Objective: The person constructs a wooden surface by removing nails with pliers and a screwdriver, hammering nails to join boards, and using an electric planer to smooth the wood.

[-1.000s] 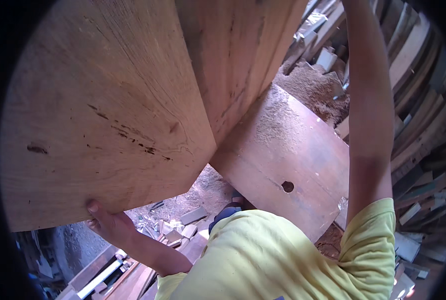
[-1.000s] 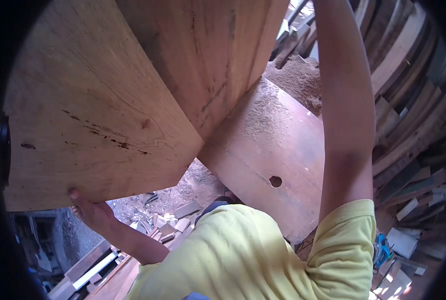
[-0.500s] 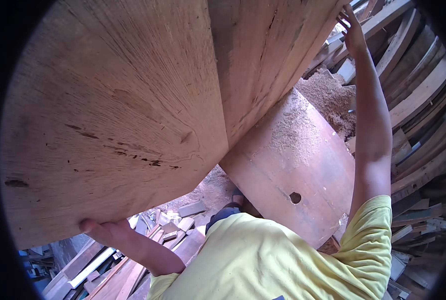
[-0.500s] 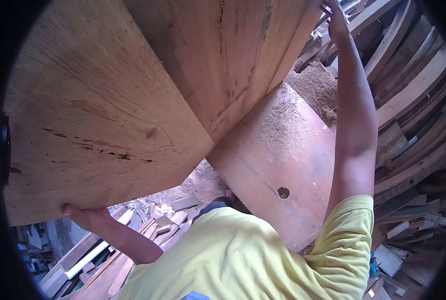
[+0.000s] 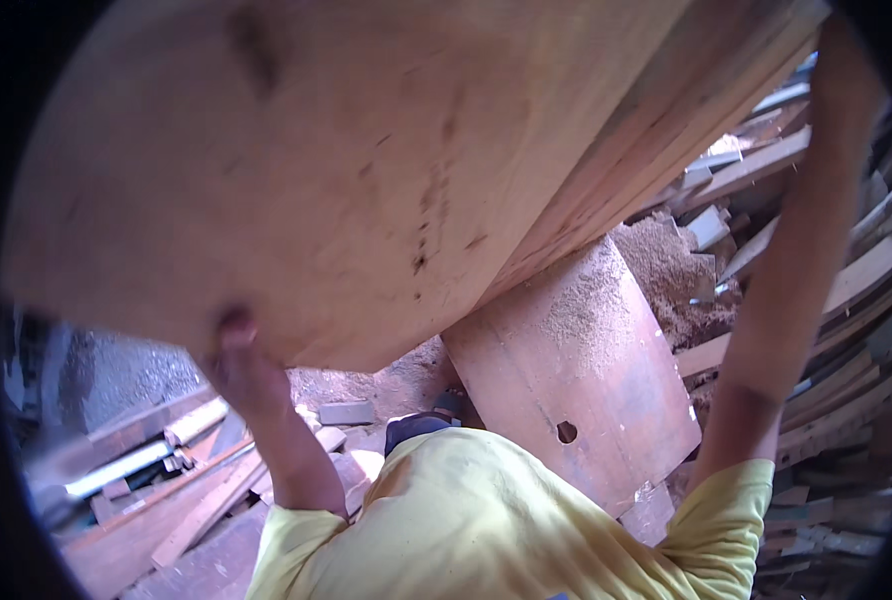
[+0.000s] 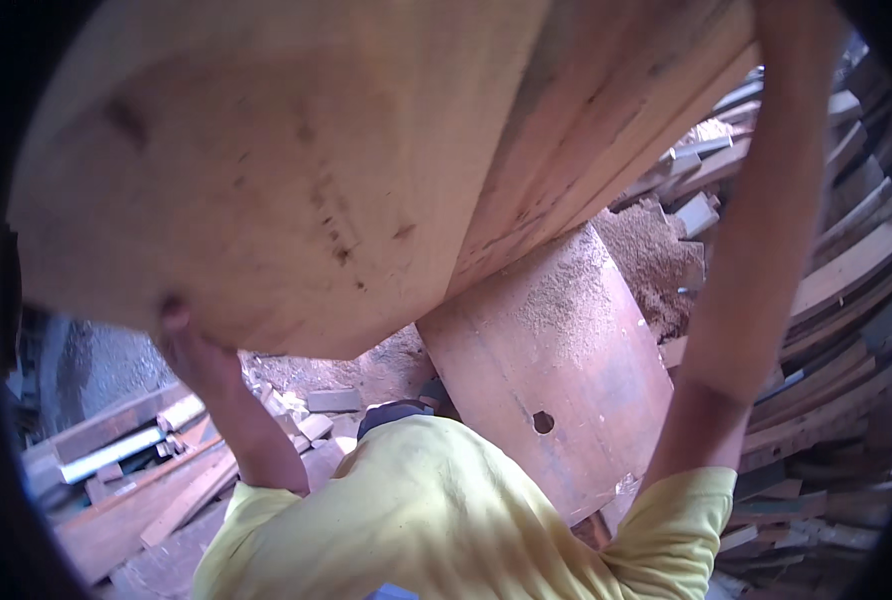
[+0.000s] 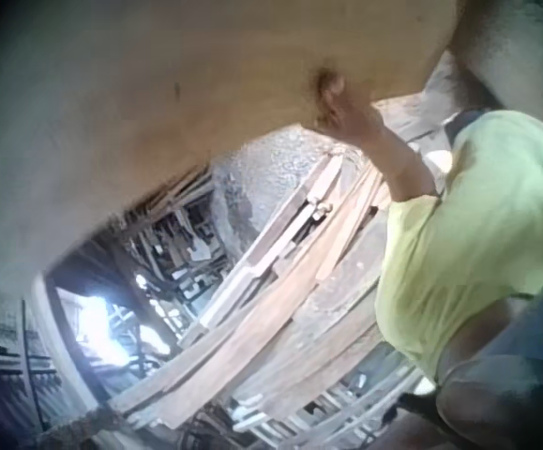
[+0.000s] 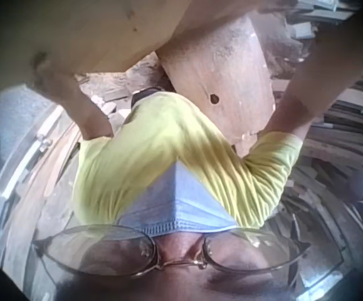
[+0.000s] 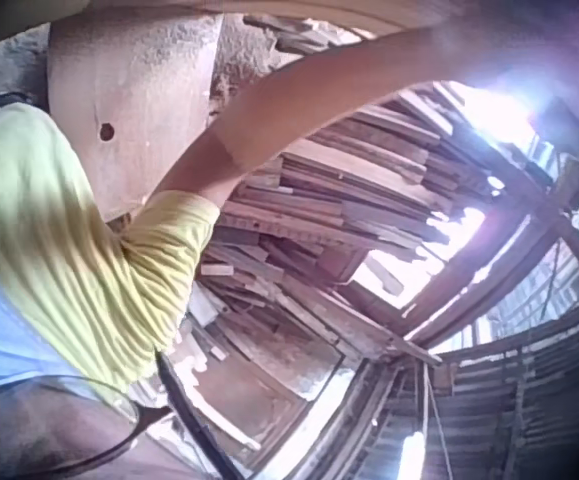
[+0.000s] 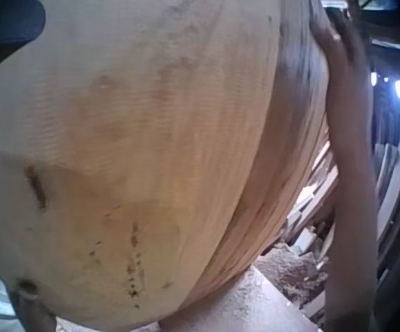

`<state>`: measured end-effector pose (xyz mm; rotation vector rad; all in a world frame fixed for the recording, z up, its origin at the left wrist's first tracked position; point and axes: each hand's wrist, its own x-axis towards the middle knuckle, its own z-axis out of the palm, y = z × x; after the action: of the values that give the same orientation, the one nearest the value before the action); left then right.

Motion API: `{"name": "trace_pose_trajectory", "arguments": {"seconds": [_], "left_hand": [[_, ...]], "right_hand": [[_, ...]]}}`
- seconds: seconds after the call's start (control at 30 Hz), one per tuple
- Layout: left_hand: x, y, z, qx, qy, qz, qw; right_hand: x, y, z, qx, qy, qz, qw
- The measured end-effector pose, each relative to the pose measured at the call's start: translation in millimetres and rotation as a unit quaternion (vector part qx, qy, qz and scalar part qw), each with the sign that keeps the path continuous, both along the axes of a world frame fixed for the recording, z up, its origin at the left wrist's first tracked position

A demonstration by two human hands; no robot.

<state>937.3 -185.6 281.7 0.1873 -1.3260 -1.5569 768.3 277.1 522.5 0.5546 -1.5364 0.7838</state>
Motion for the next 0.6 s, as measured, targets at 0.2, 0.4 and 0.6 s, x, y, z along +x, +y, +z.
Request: {"name": "trace_pose_trajectory", "arguments": {"seconds": [0.2, 0.4, 0.6], "left_hand": [[9, 30, 57, -0.082, -0.033, -0.188, 0.978], [9, 17, 61, -0.111, -0.034, -0.442, 0.890], [-46, -14, 11, -0.134, 0.106, -0.718, 0.675]], "right_hand": [[74, 47, -20, 0.004, -0.133, -0.015, 0.991], [138, 75, -19, -0.017, -0.231, -0.079, 0.970], [164, 63, -6, -0.035, -0.290, -0.169, 0.941]]}}
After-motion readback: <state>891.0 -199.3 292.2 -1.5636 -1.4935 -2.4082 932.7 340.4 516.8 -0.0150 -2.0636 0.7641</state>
